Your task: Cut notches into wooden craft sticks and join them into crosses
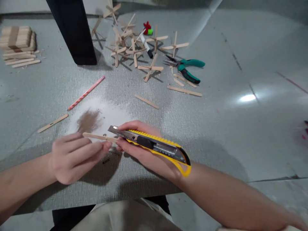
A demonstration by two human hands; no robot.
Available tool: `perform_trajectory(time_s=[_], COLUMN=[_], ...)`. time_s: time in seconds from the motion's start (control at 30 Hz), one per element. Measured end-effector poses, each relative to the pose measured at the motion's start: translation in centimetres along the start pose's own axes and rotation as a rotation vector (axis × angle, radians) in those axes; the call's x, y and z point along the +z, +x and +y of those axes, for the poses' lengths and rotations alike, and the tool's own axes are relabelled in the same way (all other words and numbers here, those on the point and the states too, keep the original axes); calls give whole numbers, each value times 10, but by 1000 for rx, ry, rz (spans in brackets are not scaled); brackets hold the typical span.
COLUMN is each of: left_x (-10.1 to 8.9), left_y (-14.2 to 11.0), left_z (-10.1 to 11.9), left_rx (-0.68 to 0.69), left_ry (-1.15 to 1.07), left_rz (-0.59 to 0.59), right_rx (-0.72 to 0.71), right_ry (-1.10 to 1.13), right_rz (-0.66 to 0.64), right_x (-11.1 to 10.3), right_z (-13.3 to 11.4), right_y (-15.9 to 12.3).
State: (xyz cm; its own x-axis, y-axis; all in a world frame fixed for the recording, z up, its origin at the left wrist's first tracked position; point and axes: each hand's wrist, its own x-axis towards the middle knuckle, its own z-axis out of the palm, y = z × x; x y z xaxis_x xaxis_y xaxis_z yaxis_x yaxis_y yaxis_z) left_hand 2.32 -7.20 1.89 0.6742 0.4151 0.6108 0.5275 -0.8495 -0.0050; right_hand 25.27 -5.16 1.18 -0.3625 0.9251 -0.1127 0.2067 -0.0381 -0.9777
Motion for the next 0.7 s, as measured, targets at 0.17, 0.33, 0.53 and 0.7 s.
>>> perform_trajectory(time_s=[0.17, 0.33, 0.53, 0.7], left_x=[-5, -2, 7, 8], left_y=[-3, -1, 2, -1], left_z=[4, -2, 4, 4], left_rx=[-4, -299, -497, -515], left_ry=[-45, -79, -308, -303], left_rz=[71, 116, 259, 224], right_rx=[-111, -248, -530, -607], right_ry=[-127, -161, -299, -330], right_rz=[79, 151, 194, 194], right_x=[1, 4, 7, 9], right_z=[4, 2, 6, 9], right_y=[-1, -6, -6, -4])
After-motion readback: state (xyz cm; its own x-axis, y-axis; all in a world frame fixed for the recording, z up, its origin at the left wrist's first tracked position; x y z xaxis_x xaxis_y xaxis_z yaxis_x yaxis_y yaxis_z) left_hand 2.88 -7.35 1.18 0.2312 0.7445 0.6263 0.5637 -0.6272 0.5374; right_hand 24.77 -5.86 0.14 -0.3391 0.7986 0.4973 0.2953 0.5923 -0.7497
